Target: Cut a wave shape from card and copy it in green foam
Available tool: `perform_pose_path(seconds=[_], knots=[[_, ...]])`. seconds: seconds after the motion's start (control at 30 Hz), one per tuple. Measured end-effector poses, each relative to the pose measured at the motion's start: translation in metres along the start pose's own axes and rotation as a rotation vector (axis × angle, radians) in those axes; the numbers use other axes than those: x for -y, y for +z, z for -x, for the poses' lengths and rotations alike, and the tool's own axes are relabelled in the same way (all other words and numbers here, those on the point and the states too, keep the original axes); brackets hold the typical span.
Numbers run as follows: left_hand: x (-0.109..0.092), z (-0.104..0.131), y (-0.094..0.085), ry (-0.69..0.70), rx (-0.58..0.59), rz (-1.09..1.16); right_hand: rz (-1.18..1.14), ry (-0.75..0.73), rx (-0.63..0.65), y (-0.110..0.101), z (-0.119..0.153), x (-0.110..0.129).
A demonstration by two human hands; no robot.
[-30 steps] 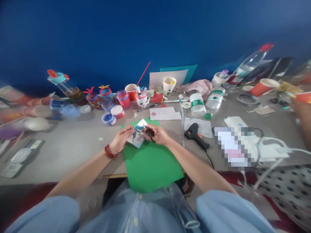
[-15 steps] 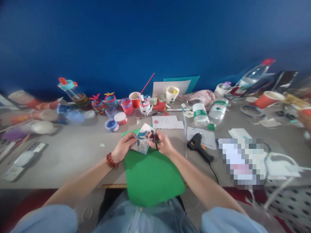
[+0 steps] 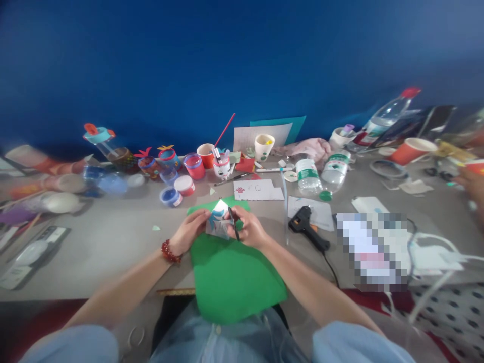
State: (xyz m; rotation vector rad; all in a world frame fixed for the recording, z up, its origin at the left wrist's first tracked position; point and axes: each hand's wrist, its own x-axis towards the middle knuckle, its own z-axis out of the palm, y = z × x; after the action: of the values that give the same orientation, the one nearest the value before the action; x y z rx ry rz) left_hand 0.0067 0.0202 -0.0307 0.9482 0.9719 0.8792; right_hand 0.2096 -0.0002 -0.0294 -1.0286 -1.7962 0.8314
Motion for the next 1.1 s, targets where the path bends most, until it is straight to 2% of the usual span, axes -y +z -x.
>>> perform_pose_path(seconds=[0.1, 0.2, 0.37, 0.53, 0.77, 0.87, 1.0, 1.1], knots=[[0.000, -0.001, -0.001, -0.020, 0.034, -0.009, 0.018, -0.002, 0.025, 0.000, 0.001, 0.003], [0.001, 0.000, -0.002, 0.002, 0.017, -0.008, 0.053, -0.001, 0.043, 0.000, 0.002, 0.006], [0.003, 0.001, -0.001, 0.040, -0.021, 0.020, 0.082, 0.053, -0.041, 0.003, 0.004, 0.008], [0.005, 0.000, 0.000, 0.097, -0.069, 0.065, 0.002, 0.119, -0.065, 0.003, 0.007, 0.005], [0.000, -0.003, -0.007, 0.157, -0.088, 0.140, -0.138, 0.228, -0.045, -0.008, 0.003, 0.004], [-0.004, -0.002, -0.009, 0.209, -0.102, 0.139, -0.151, 0.279, -0.111, -0.014, -0.002, -0.001], [-0.008, 0.001, -0.007, 0.234, -0.093, 0.168, 0.079, 0.395, -0.175, -0.023, -0.008, -0.007], [-0.010, 0.005, -0.004, 0.212, -0.103, 0.235, 0.192, 0.348, -0.329, -0.025, -0.006, -0.002]])
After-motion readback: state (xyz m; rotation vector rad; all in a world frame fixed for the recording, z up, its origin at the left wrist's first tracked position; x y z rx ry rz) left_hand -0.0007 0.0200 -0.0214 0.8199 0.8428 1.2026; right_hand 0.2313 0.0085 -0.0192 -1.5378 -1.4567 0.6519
